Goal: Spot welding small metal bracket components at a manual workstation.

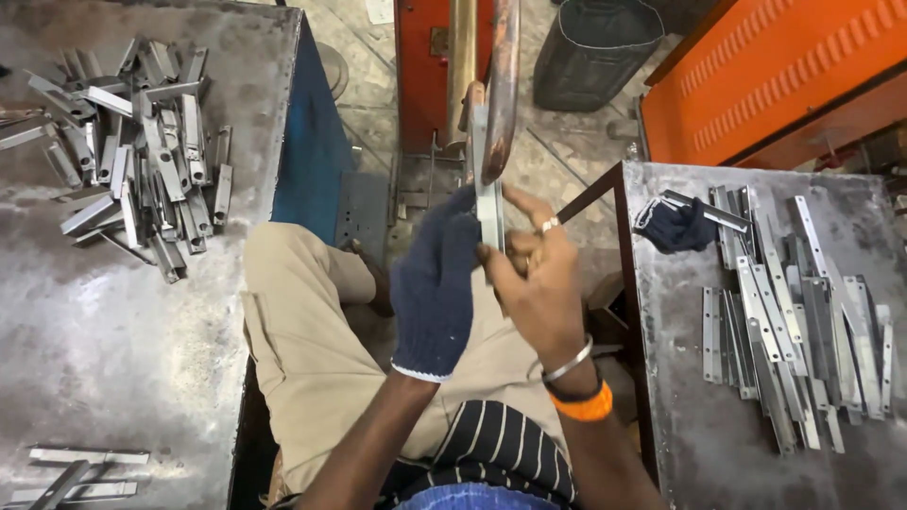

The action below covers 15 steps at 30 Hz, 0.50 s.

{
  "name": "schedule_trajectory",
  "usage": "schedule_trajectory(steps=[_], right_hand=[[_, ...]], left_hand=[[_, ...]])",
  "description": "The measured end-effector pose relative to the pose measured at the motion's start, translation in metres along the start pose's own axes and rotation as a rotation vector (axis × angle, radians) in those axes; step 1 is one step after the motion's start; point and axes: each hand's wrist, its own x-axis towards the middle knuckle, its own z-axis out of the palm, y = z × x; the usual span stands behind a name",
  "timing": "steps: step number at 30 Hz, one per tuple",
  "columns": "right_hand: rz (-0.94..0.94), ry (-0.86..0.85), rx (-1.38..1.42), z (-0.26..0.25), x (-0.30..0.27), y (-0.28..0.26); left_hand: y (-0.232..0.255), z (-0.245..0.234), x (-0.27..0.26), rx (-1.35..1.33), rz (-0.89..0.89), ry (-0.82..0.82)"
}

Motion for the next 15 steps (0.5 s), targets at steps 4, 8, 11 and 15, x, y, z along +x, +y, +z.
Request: schedule_trajectory(steps=[4,8,11,15], right_hand=[[-0.059,-0.052,0.081,-0.003,0.014,0.014],[-0.050,-0.067,0.084,-0.002,0.015,0.011],[-0.048,-0.053,0.075,0.000,0.016,0.007],[-0.026,-0.076,0.175,0.002,0.014,0.012]], left_hand=[[-0.007,0.000,-0.001,0.237,0.139,-0.022],[-0.001,0.001,0.001,0.347,0.194,-0.020],[0.001,0.002,0.005,0.366,0.150,-0.054],[-0.007,0.004,-0.003,0.326,0.329,0.036]])
